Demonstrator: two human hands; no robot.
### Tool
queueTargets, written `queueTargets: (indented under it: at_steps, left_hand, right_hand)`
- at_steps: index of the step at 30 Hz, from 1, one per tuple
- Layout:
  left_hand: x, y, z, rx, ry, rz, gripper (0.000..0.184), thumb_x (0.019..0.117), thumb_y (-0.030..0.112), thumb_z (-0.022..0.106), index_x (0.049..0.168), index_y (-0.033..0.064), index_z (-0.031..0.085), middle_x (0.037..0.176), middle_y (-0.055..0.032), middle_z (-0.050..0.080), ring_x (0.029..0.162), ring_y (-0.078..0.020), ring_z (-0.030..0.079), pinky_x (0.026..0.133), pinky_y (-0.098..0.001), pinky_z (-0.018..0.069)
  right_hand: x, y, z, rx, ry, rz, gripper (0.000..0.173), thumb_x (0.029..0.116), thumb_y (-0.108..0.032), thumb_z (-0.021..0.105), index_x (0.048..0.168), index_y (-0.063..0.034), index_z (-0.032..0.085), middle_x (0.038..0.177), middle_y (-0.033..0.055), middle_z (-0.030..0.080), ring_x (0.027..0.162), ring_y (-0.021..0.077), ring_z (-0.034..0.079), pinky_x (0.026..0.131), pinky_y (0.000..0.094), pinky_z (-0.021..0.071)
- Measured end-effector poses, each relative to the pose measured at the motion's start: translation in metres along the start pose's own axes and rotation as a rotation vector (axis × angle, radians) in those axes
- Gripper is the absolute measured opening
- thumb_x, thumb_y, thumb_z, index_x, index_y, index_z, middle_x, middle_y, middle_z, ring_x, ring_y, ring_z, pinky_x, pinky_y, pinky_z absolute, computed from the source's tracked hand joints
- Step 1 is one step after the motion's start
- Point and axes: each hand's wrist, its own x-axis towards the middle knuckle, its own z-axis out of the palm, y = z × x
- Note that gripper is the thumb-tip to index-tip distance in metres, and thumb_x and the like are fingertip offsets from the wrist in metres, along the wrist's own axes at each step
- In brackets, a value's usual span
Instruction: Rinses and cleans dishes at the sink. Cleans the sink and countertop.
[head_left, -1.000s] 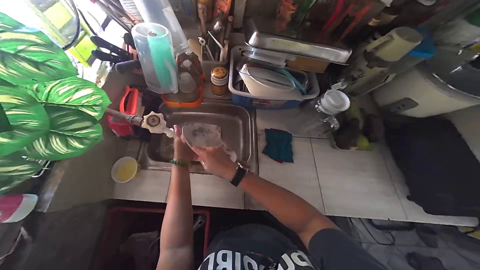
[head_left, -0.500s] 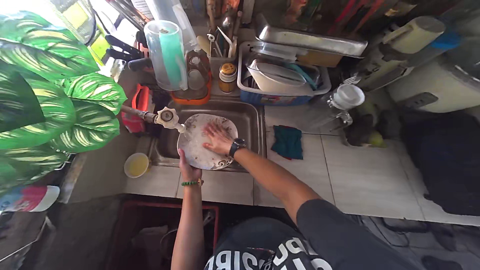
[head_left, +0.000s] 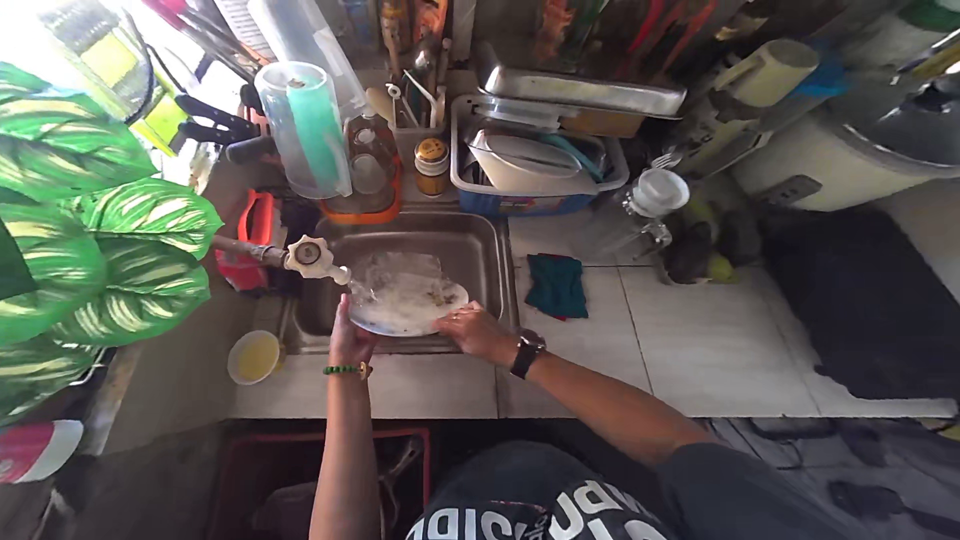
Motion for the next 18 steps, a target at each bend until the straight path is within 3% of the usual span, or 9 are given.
queueTargets:
  at_steps: [1, 2, 4, 6, 9, 11, 12, 15, 18]
  left_hand:
    - [0.002, 0.0, 0.008, 0.029, -0.012, -0.03, 0.06, 0.1095, 0.053, 0.027, 0.152, 0.0108, 0.036, 0.135, -0.0197, 0.057, 0.108, -0.0301, 0.064, 0.085, -0.0469, 0.0554]
    - [0.006, -0.001, 0.016, 0.046, -0.011, -0.027, 0.057, 0.1107, 0.049, 0.028, 0.15, 0.0083, 0.038, 0.133, -0.0198, 0.057, 0.106, -0.0287, 0.064, 0.085, -0.0432, 0.0551]
    - [0.023, -0.006, 0.028, 0.039, -0.014, 0.058, 0.039, 0.1122, 0.033, 0.037, 0.128, 0.0018, 0.054, 0.105, -0.0105, 0.066, 0.087, -0.0165, 0.069, 0.077, -0.0303, 0.0583]
    - [0.037, -0.012, 0.037, 0.01, -0.042, 0.17, 0.021, 0.1101, 0.016, 0.043, 0.114, -0.0005, 0.056, 0.089, -0.0051, 0.065, 0.077, -0.0099, 0.067, 0.073, -0.0243, 0.0582]
    - [0.053, -0.031, 0.041, 0.181, -0.029, 0.212, 0.023, 0.1082, 0.014, 0.048, 0.118, -0.0062, 0.055, 0.092, -0.0091, 0.064, 0.077, -0.0114, 0.064, 0.073, -0.0271, 0.0577]
    - [0.07, -0.054, 0.036, 0.5, -0.03, 0.151, 0.032, 0.1072, 0.022, 0.054, 0.12, -0.0074, 0.059, 0.095, -0.014, 0.066, 0.077, -0.0154, 0.064, 0.072, -0.0318, 0.0564]
    - [0.083, -0.068, 0.032, 0.695, -0.048, 0.115, 0.036, 0.105, 0.025, 0.059, 0.12, -0.0072, 0.061, 0.098, -0.0173, 0.068, 0.079, -0.0199, 0.064, 0.073, -0.0363, 0.0562]
    - [0.111, -0.1, 0.037, 1.402, -0.181, 0.013, 0.051, 0.0971, 0.036, 0.07, 0.127, -0.005, 0.064, 0.123, -0.0268, 0.066, 0.114, -0.0387, 0.065, 0.101, -0.055, 0.0503]
    - [0.113, -0.125, 0.059, 1.89, -0.188, -0.013, 0.058, 0.0981, 0.046, 0.062, 0.132, -0.0014, 0.063, 0.137, -0.0272, 0.06, 0.131, -0.0417, 0.056, 0.109, -0.0599, 0.0436]
  right_hand:
    - [-0.006, -0.004, -0.013, 0.074, 0.033, 0.078, 0.029, 0.1047, -0.013, 0.052, 0.123, -0.0022, 0.072, 0.112, 0.018, 0.075, 0.107, 0.0346, 0.072, 0.102, 0.057, 0.0487]
    - [-0.012, -0.005, -0.025, 0.16, 0.091, 0.158, 0.03, 0.1049, -0.016, 0.053, 0.122, 0.001, 0.072, 0.109, 0.0198, 0.075, 0.104, 0.033, 0.073, 0.1, 0.053, 0.0515]
    - [-0.021, -0.003, -0.045, 0.37, 0.252, 0.331, 0.03, 0.1033, -0.019, 0.058, 0.118, 0.0043, 0.07, 0.102, 0.0185, 0.074, 0.096, 0.0237, 0.073, 0.093, 0.0417, 0.0557]
    - [-0.029, 0.003, -0.059, 0.66, 0.468, 0.441, 0.026, 0.1012, -0.016, 0.062, 0.115, 0.0052, 0.068, 0.099, 0.0115, 0.073, 0.09, 0.0123, 0.07, 0.086, 0.0313, 0.0583]
    - [-0.039, 0.003, -0.081, 1.215, 0.697, 0.53, 0.024, 0.1055, -0.01, 0.053, 0.126, 0.0021, 0.058, 0.105, 0.0132, 0.072, 0.09, 0.0215, 0.073, 0.079, 0.0409, 0.0637]
    - [-0.042, 0.005, -0.094, 1.441, 0.773, 0.556, 0.031, 0.1097, -0.015, 0.044, 0.138, -0.0042, 0.05, 0.114, 0.0163, 0.07, 0.096, 0.0277, 0.073, 0.081, 0.0467, 0.0627]
    - [-0.042, 0.007, -0.098, 1.521, 0.807, 0.566, 0.034, 0.1108, -0.018, 0.042, 0.142, -0.0069, 0.047, 0.117, 0.0169, 0.069, 0.1, 0.0291, 0.072, 0.083, 0.0479, 0.0618]
    - [-0.037, 0.01, -0.108, 1.673, 0.918, 0.573, 0.037, 0.1114, -0.02, 0.04, 0.146, -0.0094, 0.04, 0.121, 0.0182, 0.067, 0.104, 0.0309, 0.07, 0.085, 0.0492, 0.0609]
    - [-0.029, 0.012, -0.119, 1.77, 1.046, 0.551, 0.039, 0.1116, -0.02, 0.039, 0.149, -0.0095, 0.035, 0.124, 0.0192, 0.065, 0.107, 0.0318, 0.07, 0.087, 0.0492, 0.0605]
